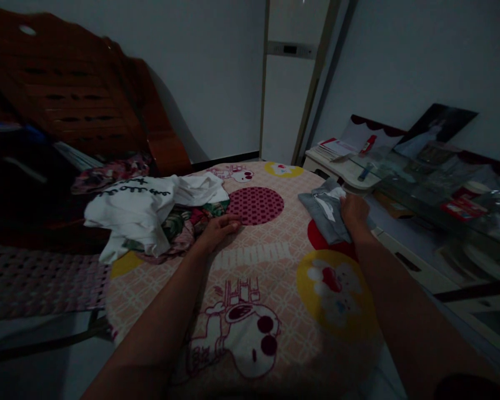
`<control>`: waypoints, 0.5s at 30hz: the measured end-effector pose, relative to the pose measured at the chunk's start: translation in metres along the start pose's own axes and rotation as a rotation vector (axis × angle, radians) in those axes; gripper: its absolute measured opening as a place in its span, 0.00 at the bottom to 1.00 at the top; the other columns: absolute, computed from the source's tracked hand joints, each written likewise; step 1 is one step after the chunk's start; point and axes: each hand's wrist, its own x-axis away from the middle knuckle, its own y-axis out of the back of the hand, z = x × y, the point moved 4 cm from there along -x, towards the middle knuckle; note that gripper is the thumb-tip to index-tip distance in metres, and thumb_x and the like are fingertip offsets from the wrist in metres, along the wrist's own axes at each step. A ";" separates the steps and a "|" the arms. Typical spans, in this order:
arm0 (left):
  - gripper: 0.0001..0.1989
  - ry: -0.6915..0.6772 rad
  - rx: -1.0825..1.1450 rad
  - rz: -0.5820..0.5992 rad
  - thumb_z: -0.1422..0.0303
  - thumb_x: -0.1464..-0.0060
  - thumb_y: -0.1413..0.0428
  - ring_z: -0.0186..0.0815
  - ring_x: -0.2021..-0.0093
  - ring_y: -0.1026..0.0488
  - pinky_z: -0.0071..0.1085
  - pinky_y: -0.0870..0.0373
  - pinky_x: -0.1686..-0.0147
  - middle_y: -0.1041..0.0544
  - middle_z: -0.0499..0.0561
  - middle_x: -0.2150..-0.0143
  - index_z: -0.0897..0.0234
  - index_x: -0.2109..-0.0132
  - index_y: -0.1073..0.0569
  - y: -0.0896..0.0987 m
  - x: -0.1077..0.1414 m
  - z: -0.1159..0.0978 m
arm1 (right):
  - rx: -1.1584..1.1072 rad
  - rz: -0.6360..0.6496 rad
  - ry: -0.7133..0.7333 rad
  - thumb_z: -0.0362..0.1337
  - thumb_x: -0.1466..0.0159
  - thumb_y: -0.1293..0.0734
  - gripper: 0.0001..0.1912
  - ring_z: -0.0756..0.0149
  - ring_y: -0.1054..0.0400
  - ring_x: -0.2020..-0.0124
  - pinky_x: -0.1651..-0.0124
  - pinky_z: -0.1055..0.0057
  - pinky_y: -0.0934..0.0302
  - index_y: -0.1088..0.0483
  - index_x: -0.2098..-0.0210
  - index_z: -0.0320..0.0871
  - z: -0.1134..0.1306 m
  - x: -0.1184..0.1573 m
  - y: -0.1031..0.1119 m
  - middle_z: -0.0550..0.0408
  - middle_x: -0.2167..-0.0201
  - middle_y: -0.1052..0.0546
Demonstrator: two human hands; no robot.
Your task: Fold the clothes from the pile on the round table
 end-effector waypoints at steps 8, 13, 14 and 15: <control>0.31 -0.040 -0.053 0.011 0.48 0.60 0.32 0.40 0.60 0.24 0.36 0.29 0.56 0.19 0.57 0.58 0.67 0.54 0.21 0.000 0.000 0.002 | 0.056 -0.013 -0.030 0.38 0.28 0.40 0.18 0.46 0.25 0.52 0.55 0.59 0.36 0.24 0.53 0.31 -0.011 -0.008 -0.010 0.30 0.57 0.21; 0.30 -0.044 -0.034 0.017 0.49 0.59 0.32 0.41 0.59 0.24 0.38 0.29 0.55 0.19 0.57 0.58 0.67 0.53 0.21 0.000 0.000 0.002 | 0.072 0.027 -0.045 0.37 0.30 0.40 0.17 0.46 0.25 0.53 0.56 0.60 0.36 0.23 0.54 0.31 -0.020 -0.009 -0.019 0.30 0.56 0.21; 0.31 -0.048 -0.034 0.015 0.49 0.59 0.32 0.41 0.59 0.24 0.38 0.29 0.55 0.19 0.57 0.58 0.67 0.53 0.21 0.000 0.000 0.002 | 0.070 0.040 -0.048 0.37 0.30 0.40 0.17 0.46 0.25 0.52 0.55 0.59 0.36 0.24 0.54 0.31 -0.021 -0.010 -0.021 0.29 0.56 0.22; 0.31 -0.051 -0.036 0.014 0.49 0.60 0.32 0.42 0.59 0.24 0.38 0.28 0.55 0.19 0.57 0.58 0.67 0.54 0.21 0.000 -0.001 0.002 | 0.069 0.050 -0.054 0.36 0.31 0.39 0.17 0.46 0.26 0.52 0.54 0.58 0.36 0.24 0.54 0.30 -0.021 -0.010 -0.022 0.29 0.56 0.22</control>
